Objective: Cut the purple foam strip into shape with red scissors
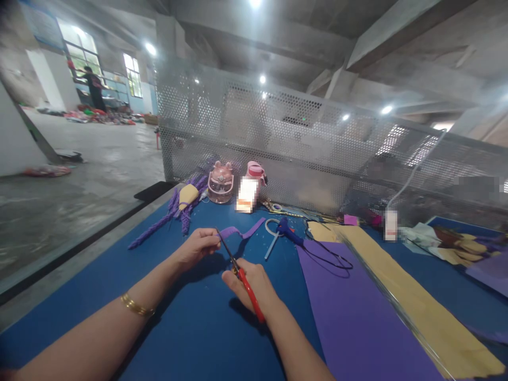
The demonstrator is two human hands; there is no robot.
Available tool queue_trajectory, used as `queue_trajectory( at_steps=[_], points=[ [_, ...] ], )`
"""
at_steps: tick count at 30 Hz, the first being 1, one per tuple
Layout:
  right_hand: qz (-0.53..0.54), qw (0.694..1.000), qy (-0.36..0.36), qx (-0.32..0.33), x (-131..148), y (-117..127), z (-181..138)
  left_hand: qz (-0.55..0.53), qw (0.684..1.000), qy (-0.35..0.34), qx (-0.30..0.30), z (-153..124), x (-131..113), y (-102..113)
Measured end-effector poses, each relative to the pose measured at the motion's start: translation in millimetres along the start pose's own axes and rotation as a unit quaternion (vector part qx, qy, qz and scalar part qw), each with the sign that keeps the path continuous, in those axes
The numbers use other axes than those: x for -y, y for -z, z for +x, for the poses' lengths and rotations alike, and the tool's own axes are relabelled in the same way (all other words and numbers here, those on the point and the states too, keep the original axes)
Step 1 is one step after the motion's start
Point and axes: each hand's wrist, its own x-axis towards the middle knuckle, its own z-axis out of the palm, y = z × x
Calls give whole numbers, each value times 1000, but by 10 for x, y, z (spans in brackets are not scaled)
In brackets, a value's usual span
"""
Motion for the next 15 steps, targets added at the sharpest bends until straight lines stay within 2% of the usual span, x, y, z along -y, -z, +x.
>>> queue_trajectory(
  at_steps=[4,10,15],
  points=[
    [-63,998,-9,10,72,18,-34,14,1000,2,-7,-5,15,-19],
    [-184,983,-15,-15,92,-11,-40,25,1000,6,-7,-8,18,-29],
    [-147,989,-17,-14,35,-29,-18,15,1000,10,-11,-10,5,-40]
  ],
)
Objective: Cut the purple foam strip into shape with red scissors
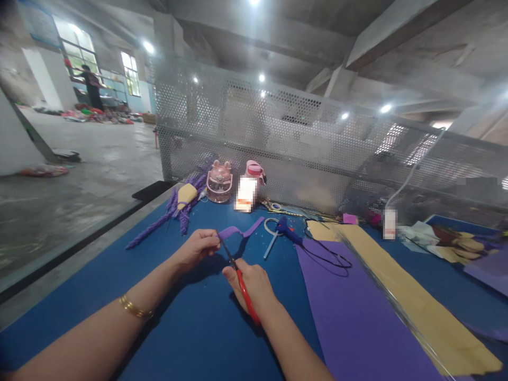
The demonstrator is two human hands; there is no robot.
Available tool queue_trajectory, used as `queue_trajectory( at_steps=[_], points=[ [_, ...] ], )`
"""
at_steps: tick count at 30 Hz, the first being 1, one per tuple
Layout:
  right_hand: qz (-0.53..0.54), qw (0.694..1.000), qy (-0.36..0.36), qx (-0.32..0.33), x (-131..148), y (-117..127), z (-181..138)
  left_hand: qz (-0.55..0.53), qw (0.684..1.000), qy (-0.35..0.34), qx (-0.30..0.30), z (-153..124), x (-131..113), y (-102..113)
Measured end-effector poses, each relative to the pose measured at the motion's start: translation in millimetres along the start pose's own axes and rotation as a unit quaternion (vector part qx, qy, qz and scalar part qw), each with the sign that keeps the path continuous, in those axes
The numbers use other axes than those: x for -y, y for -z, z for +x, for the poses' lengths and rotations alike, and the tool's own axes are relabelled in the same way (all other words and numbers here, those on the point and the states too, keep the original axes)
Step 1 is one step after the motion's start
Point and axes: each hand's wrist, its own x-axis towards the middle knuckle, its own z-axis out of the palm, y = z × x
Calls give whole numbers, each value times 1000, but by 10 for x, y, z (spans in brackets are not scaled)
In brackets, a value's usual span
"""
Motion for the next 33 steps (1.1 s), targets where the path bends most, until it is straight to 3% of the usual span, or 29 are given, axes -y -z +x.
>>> queue_trajectory(
  at_steps=[8,24,33],
  points=[
    [18,1000,-11,3,21,17,-7,-13,1000,0,13,11,25,17],
    [213,977,1,12,53,44,-39,-91,995,19,30,-45,-60,-9],
    [179,983,28,20,40,76,-19,-78,997,14,22,-31,-48,2]
  ],
)
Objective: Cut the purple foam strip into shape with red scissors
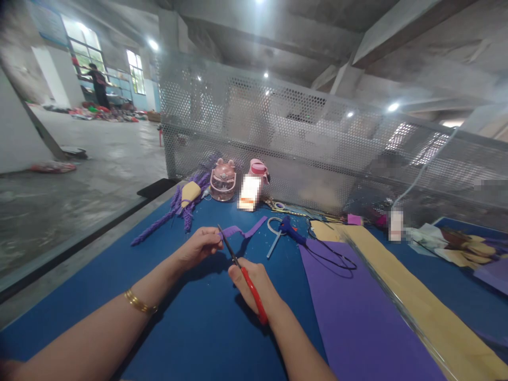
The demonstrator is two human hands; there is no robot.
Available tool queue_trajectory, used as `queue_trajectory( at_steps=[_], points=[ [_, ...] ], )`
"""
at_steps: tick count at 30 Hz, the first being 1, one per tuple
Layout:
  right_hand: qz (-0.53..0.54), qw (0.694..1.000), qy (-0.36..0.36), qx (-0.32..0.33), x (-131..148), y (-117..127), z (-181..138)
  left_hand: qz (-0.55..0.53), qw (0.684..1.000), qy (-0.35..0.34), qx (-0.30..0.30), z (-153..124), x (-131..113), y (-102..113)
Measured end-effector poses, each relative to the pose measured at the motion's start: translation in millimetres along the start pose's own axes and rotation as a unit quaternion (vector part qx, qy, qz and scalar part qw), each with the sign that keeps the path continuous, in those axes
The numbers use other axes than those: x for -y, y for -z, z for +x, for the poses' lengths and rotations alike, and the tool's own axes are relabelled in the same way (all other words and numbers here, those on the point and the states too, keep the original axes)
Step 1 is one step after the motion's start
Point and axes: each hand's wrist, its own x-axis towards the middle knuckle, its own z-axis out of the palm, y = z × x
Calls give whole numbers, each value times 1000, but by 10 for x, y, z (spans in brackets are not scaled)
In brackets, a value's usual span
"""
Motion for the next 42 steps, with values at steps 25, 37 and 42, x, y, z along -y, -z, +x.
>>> queue_trajectory(
  at_steps=[25,37,42],
  points=[
    [-248,968,-33,4,12,-23,22,65,987,-85,-120,55,59,28],
    [-309,950,-36,1,44,-40,25,104,983,-90,-121,17,-11,-37],
    [-317,947,-44,4,42,-37,20,125,982,-90,-110,16,0,-42]
  ],
)
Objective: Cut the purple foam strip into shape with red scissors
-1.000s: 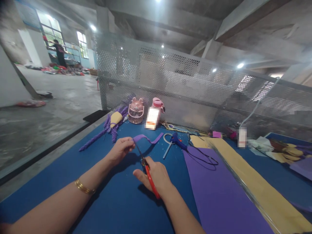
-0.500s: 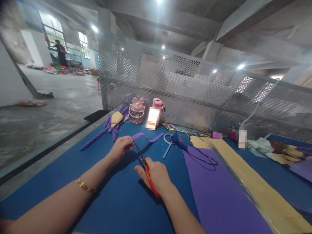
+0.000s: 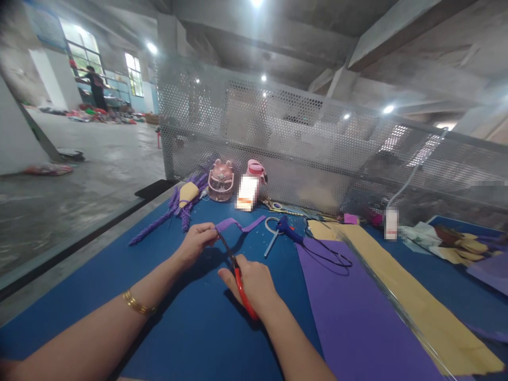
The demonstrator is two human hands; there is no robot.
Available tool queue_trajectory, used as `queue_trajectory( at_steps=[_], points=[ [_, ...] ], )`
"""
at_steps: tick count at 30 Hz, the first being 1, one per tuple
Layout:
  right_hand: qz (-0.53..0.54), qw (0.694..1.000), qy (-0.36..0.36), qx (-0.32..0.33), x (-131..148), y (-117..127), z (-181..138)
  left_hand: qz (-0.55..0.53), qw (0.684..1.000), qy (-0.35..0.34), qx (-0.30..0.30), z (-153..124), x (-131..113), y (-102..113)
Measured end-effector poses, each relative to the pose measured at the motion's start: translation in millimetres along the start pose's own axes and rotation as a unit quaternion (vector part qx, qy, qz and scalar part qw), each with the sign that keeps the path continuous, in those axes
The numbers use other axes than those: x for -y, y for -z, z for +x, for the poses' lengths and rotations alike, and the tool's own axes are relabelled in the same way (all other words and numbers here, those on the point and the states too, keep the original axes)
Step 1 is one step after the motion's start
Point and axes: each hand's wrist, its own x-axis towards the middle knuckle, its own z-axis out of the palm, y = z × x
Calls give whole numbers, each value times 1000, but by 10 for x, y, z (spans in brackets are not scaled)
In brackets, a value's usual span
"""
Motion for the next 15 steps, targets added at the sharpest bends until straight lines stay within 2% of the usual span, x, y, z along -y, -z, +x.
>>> queue_trajectory(
  at_steps=[15],
  points=[
    [-1,1000,10,-18,-10,-42,18,-42,999,12,18,23,86,12]
  ],
)
